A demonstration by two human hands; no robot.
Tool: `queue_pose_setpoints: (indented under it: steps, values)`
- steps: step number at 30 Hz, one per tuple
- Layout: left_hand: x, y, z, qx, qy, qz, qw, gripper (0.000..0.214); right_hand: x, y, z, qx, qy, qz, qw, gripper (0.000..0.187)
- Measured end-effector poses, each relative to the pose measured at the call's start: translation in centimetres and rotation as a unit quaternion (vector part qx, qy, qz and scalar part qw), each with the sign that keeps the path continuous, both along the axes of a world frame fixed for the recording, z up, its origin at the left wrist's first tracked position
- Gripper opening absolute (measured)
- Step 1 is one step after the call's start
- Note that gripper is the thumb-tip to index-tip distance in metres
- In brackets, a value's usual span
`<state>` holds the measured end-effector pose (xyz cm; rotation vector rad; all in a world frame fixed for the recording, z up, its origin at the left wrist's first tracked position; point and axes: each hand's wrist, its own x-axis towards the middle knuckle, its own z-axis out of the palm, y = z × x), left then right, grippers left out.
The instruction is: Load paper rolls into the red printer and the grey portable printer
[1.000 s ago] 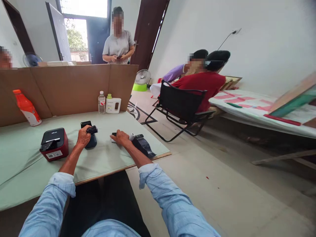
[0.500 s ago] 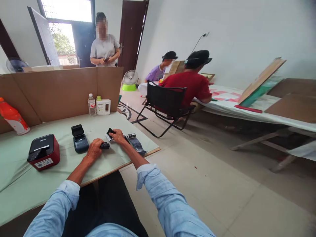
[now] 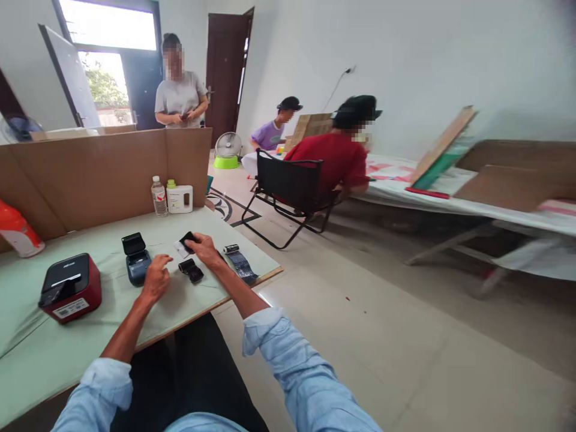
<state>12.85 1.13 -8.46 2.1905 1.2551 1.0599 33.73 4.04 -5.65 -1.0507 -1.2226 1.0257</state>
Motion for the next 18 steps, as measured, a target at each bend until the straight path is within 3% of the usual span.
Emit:
queue_pose_setpoints:
  steps: [2,4,8,18]
  values:
    - [-1.6,0.2,1.6,-0.055,-0.08,0.028,0.995,0.045,-1.8,-0.8,-0.2,0.019,0.025,0.053,0.998,0.029]
    - [-3.2,0.2,3.1,-0.119,-0.144,0.018,0.982,0.065,-3.8,-1.5,-0.4,0.037,0.038,0.091,0.994,0.027]
    - [-5.7,-0.7,5.0,-0.186,-0.177,-0.005,0.966,0.084,-6.7,-2.9,-0.7,0.038,0.057,0.142,0.988,0.027]
    - [-8.1,-3.5,5.3,-0.227,-0.175,-0.036,0.958,0.063,-7.8,-4.8,-0.9,-0.04,0.067,0.174,0.982,0.038]
